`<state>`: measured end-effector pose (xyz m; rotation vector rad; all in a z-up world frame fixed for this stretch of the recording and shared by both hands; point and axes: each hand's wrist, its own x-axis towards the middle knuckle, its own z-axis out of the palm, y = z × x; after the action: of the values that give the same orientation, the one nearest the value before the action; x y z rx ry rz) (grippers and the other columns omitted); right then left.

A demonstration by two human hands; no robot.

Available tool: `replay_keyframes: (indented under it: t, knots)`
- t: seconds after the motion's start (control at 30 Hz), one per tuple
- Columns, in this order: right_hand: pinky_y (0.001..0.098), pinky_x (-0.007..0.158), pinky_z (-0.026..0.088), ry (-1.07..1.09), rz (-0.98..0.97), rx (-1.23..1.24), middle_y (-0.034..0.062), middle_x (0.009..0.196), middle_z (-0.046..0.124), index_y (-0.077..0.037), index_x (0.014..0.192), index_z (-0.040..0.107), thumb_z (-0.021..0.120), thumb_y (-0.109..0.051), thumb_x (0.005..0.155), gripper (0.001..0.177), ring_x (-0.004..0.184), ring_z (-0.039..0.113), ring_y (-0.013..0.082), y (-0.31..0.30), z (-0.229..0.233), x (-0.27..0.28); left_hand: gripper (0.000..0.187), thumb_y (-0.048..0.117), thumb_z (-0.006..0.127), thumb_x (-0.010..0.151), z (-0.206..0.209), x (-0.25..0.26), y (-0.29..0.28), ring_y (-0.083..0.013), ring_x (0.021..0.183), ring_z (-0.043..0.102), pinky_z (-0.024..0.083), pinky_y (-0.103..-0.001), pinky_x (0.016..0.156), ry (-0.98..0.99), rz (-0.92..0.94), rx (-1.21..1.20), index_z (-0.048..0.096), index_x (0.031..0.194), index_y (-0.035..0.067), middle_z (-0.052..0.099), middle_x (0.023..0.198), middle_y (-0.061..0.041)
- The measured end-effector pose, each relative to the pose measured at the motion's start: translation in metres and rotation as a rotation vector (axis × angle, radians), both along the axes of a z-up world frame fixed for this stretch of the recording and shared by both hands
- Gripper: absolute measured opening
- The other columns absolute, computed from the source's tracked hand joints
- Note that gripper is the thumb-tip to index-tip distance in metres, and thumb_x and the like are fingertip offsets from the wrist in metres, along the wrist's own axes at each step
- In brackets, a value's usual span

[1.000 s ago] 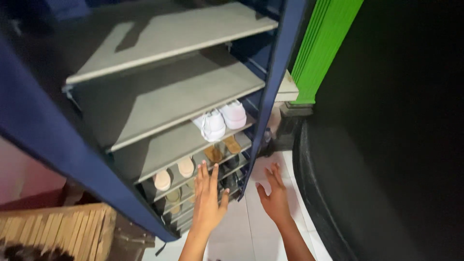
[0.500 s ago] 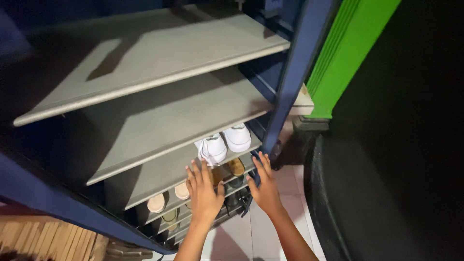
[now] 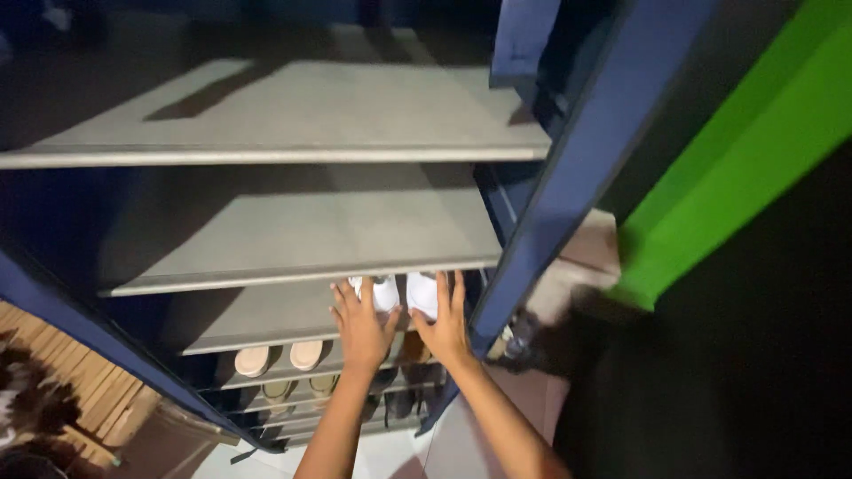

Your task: The person removes multiple pairs of shoes from a blue shoe rack and places them on a nearby wooden table. The shoes include sneakers, flats, and sandals. The person handles each pair by hand and sets them down on the table.

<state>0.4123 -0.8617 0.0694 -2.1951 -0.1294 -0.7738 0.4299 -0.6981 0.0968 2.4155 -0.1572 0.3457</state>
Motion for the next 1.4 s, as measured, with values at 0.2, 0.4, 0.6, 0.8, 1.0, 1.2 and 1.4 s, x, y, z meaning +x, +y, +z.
replay_keyframes:
  t: [0.2, 0.4, 0.6, 0.8, 1.0, 1.2, 1.4]
  knots:
    - [0.0532, 0.104, 0.047, -0.124, -0.043, 0.044, 0.0291, 0.137, 0.051, -0.005, 0.149, 0.037, 0.092, -0.028, 0.071, 0.098, 0.124, 0.054, 0.0473, -0.005, -0.042, 0.030, 0.101, 0.037, 0.084, 0.075, -0.045, 0.021, 0.006, -0.0552, 0.146, 0.026, 0.024, -0.068, 0.113, -0.169, 0.033, -0.150, 0.029, 0.151, 0.001, 0.032, 0.154, -0.036]
    - [0.0557, 0.097, 0.046, -0.054, -0.176, 0.034, 0.0298, 0.131, 0.052, -0.008, 0.145, 0.034, 0.094, -0.031, 0.065, 0.103, 0.119, 0.053, 0.0503, 0.006, -0.041, 0.028, 0.100, 0.032, 0.084, 0.076, -0.050, 0.018, 0.004, -0.0537, 0.143, 0.034, 0.030, -0.058, 0.116, -0.206, 0.023, -0.245, 0.028, 0.152, 0.000, 0.040, 0.149, -0.033]
    - [0.0568, 0.094, 0.048, -0.076, -0.165, 0.007, 0.0328, 0.141, 0.042, -0.009, 0.144, 0.032, 0.092, -0.030, 0.066, 0.100, 0.123, 0.050, 0.0540, 0.010, -0.020, 0.019, 0.095, 0.021, 0.082, 0.076, -0.050, 0.015, 0.000, -0.0528, 0.133, 0.040, 0.035, -0.054, 0.110, -0.264, -0.025, -0.373, 0.028, 0.152, 0.003, 0.037, 0.146, -0.036]
    - [0.0551, 0.102, 0.042, -0.132, -0.075, 0.075, 0.0351, 0.142, 0.040, -0.004, 0.145, 0.030, 0.090, -0.023, 0.070, 0.098, 0.126, 0.046, 0.0539, 0.008, -0.026, 0.022, 0.088, 0.015, 0.079, 0.080, -0.054, 0.021, 0.000, -0.0538, 0.133, 0.039, 0.034, -0.055, 0.110, -0.229, -0.070, -0.393, 0.028, 0.151, 0.001, 0.037, 0.144, -0.037]
    - [0.0531, 0.111, 0.039, -0.121, -0.054, 0.216, 0.0278, 0.145, 0.044, -0.004, 0.144, 0.033, 0.090, -0.021, 0.074, 0.093, 0.132, 0.048, 0.0456, 0.009, -0.015, 0.012, 0.077, 0.013, 0.082, 0.079, -0.031, 0.006, 0.000, -0.0549, 0.129, 0.041, 0.034, -0.057, 0.108, -0.348, -0.084, -0.239, 0.036, 0.138, -0.004, 0.040, 0.140, -0.038]
    - [0.0608, 0.115, 0.030, -0.384, 0.031, 0.063, 0.0366, 0.153, 0.028, -0.002, 0.140, 0.026, 0.087, -0.013, 0.074, 0.090, 0.139, 0.035, 0.0522, 0.018, 0.020, -0.057, 0.078, 0.009, 0.084, 0.075, 0.002, -0.071, 0.018, -0.0609, 0.134, 0.034, 0.031, -0.059, 0.110, -0.375, -0.130, -0.239, 0.035, 0.135, 0.000, 0.025, 0.149, -0.043]
    - [0.0561, 0.113, 0.032, -0.293, 0.167, 0.119, 0.0371, 0.154, 0.026, -0.005, 0.132, 0.024, 0.081, -0.012, 0.079, 0.078, 0.137, 0.039, 0.0476, 0.054, -0.005, -0.156, 0.091, 0.013, 0.086, 0.080, -0.012, -0.180, 0.072, -0.0610, 0.137, 0.034, 0.037, -0.059, 0.110, -0.488, -0.194, -0.299, 0.024, 0.144, -0.001, 0.022, 0.152, -0.041]
